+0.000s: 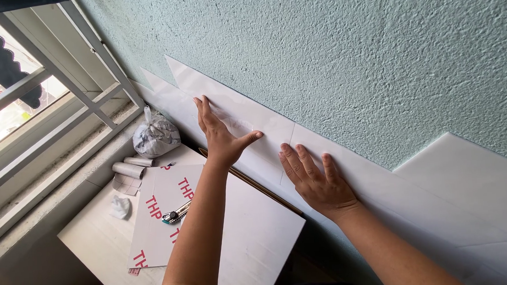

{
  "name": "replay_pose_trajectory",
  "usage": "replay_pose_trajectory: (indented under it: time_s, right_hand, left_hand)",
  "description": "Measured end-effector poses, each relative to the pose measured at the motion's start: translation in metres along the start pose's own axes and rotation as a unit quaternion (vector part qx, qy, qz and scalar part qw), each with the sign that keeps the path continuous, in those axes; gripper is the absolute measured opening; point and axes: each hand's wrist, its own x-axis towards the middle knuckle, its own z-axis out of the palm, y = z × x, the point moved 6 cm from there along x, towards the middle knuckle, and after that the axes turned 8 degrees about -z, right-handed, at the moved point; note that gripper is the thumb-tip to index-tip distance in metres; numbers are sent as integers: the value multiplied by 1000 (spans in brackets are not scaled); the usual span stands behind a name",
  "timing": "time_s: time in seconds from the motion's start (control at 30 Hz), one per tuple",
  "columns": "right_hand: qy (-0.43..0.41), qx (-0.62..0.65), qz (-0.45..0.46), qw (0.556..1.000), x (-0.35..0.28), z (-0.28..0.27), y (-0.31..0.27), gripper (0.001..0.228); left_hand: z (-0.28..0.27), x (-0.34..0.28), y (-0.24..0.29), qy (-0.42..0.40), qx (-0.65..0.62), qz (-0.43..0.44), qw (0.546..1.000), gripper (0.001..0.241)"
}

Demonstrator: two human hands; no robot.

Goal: Cleaning a white rectangular sticker panel, peeling off the adhesive backing, and applying it to a wall to create a tiled pattern.

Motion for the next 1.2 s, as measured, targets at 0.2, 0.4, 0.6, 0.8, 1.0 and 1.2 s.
replay_pose_trajectory:
  time_s: [0.2,0.4,0.6,0.8,1.0,1.2]
  right_hand:
    - [-1,2,-8,1000,-1,1,0,61]
    - [2,9,-7,1000,-1,0,-1,59]
    - [14,41,-16,999,-6,-4,2,60]
    - [3,4,3,1000,0,-3,1,60]
    - [8,-2,4,1000,-2,-3,2,60]
    - [48,37,5,998,-6,-5,3,58]
  left_hand:
    - [-2,-1,4,-3,6,-10,1000,168]
    - [-2,-1,2,-2,4,-13,1000,169]
    - [-1,0,1,-4,8,-22,1000,170]
    - [-3,-2,7,-1,3,-21,1000,170]
    - [-2,-1,6,1,1,-15,1000,169]
    - [1,5,1,22,-62,-2,998,170]
